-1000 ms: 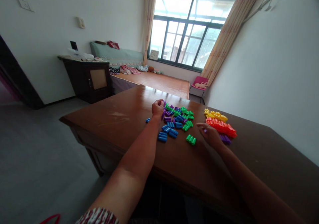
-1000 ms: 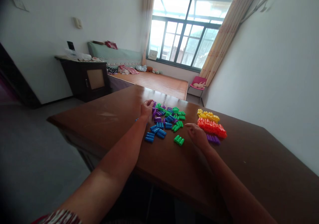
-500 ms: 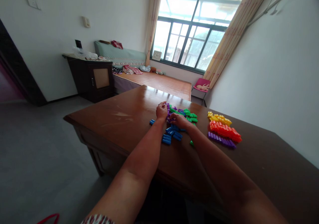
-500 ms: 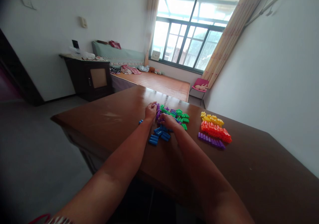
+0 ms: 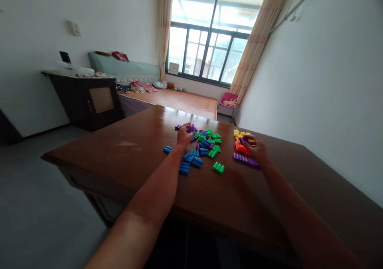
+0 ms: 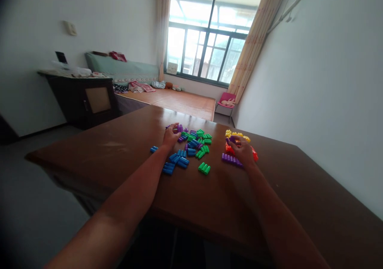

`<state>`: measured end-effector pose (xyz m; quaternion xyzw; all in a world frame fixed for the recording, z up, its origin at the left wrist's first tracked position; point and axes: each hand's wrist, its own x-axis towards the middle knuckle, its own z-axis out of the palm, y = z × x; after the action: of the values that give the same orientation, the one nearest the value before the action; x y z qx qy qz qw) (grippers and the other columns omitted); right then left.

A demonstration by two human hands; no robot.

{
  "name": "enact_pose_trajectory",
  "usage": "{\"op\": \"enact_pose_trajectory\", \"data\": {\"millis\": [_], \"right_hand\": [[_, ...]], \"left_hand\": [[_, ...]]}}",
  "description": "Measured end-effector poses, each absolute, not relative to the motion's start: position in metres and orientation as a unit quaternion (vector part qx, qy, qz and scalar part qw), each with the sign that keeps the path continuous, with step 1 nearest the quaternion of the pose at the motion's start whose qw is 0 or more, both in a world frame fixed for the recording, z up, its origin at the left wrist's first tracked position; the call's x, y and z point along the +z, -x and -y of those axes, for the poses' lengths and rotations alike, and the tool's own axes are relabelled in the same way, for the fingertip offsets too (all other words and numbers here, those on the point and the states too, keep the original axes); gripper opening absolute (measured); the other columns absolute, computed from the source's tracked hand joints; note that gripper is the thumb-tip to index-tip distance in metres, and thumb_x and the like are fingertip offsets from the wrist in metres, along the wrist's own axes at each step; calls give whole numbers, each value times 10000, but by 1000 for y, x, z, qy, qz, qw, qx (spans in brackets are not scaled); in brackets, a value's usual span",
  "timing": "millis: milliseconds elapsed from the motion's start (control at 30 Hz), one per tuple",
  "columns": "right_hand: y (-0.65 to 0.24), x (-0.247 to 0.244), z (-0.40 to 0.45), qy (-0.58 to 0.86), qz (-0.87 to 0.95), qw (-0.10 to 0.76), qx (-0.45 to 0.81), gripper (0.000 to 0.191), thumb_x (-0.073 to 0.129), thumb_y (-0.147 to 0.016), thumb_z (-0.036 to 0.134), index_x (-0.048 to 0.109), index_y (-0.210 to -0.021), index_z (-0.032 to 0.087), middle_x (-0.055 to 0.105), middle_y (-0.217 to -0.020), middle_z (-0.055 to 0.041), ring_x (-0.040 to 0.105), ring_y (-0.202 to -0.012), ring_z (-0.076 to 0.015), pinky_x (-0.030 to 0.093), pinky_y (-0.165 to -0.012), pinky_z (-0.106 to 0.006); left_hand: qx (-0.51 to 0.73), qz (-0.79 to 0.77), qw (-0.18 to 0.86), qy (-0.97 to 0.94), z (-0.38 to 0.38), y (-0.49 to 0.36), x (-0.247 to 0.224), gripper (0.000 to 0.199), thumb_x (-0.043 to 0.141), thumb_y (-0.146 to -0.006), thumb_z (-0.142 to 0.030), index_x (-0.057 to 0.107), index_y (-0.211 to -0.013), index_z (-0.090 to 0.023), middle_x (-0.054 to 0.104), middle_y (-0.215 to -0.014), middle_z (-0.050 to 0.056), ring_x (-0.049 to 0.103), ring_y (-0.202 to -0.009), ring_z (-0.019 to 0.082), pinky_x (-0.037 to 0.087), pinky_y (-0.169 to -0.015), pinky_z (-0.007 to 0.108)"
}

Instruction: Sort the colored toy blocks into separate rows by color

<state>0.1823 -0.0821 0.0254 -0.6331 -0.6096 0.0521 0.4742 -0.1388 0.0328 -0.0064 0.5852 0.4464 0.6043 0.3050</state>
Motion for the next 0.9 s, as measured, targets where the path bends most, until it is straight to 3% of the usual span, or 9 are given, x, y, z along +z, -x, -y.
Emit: {"op": "enact_pose_trajectory", "data": {"millis": [133, 267, 433, 567, 900], "right_hand": [[-269, 0, 106, 699, 435, 568, -16, 602, 628, -712, 569, 605, -1126, 133, 700, -955, -145, 660, -769, -226, 525, -629, -328], [-299, -22, 115, 715, 399, 574, 16, 634, 645, -687, 585, 594, -1108, 113, 702, -936, -151, 659, -754, -219, 522, -636, -328], [-264, -16, 107, 740, 523, 421, 34, 513, 601, -745, 590, 628, -1041, 171, 711, -883, -97, 655, -747, -210, 506, -712, -339], [-230, -7, 105, 772, 565, 290, -3, 481, 556, -784, 613, 643, -1049, 221, 711, -876, -79, 651, -814, -236, 471, -710, -321], [-205, 1, 109, 792, 576, 196, -44, 526, 441, -838, 654, 665, -1033, 220, 709, -924, -80, 648, -858, -232, 429, -688, -301]], "left_hand": [[559, -435, 239, -665, -25, 129, -7, 467, 668, -718, -69, 599, -1171, -156, 671, -1107, 100, 679, -903, 172, 560, -779, 267], [492, -434, 191, -730, -20, 119, -13, 446, 714, -725, -184, 605, -1158, -195, 653, -1123, 73, 662, -899, 165, 558, -756, 268], [415, -383, 173, -807, -8, 95, -4, 401, 705, -749, -300, 628, -1133, -215, 668, -1103, 46, 634, -994, 185, 530, -833, 289], [322, -321, 137, -880, 5, 55, 9, 391, 723, -716, -291, 662, -1094, -208, 682, -1081, 40, 620, -1025, 202, 482, -930, 305], [217, -324, 156, -908, 9, -29, -6, 355, 695, -733, -339, 696, -1067, -221, 706, -1029, 18, 625, -983, 201, 487, -885, 274]]}}
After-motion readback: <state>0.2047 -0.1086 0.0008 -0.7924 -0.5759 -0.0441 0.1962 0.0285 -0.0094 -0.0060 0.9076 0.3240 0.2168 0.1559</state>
